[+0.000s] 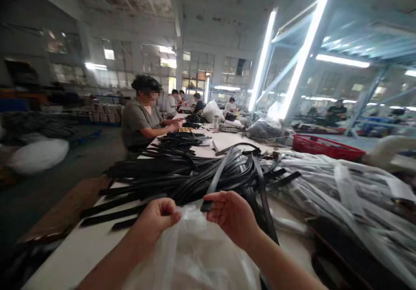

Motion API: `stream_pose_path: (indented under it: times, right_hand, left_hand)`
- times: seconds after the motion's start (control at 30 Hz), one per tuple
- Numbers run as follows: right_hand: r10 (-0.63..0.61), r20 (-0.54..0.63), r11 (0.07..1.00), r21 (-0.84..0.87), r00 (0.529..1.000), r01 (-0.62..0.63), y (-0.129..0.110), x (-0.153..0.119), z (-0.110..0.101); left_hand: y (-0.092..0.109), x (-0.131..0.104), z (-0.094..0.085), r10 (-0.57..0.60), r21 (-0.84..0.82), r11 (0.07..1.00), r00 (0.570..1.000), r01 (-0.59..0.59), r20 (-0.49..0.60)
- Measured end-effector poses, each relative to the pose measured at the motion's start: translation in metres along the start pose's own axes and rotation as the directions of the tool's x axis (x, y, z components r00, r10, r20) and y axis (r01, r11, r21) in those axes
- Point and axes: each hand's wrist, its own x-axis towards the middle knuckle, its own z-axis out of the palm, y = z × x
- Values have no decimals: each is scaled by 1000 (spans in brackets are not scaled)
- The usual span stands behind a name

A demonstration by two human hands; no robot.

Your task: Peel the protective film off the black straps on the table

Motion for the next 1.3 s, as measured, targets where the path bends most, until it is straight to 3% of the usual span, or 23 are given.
stream_pose_path:
  times: [0.13,0.27,0.37,0.47,0.57,0.8,0.97,1.0,1.07,1.17,1.23,1.3]
  right_hand:
    - [-46,-27,996,-72,999,44,13,3,-16]
    - [-269,-3,942,-208,963,262,10,-5,-19]
    - [-503,112,724,-486,857,488,5,-16,-13]
    - [-608,266,447,-665,748,599,3,-23,-7]
    - [-605,325,376,-688,727,621,3,-24,-4]
    - [-562,299,404,-714,771,572,8,-19,-7]
    - [-481,464,332,-689,744,645,13,-22,-10]
    - [-465,471,352,-679,750,645,14,-22,-10]
    - [-455,351,508,-652,818,562,14,-19,-12]
    - [-363,-53,834,-463,930,299,10,-8,-17]
    - [-230,-251,951,-264,940,163,5,1,-21]
    - [-68,-319,997,-67,945,49,0,8,-27]
  left_hand:
    - [4,1,10,2,149,989,997,-14,76]
    - [5,3,16,46,236,969,991,-75,129]
    - [4,4,20,18,297,953,990,-60,142]
    - [2,4,22,-28,322,946,985,-29,169]
    - [0,4,23,-56,317,948,978,-11,201]
    - [2,4,23,-50,306,952,977,-16,207]
    - [2,2,26,-48,314,949,968,-33,246]
    - [1,1,27,-52,323,946,966,-34,254]
    - [1,0,28,-67,339,940,962,-28,263]
    - [2,-1,28,-104,359,933,959,3,263]
    - [2,-3,29,-165,364,929,950,60,266]
    - [2,-6,30,-237,356,926,926,124,293]
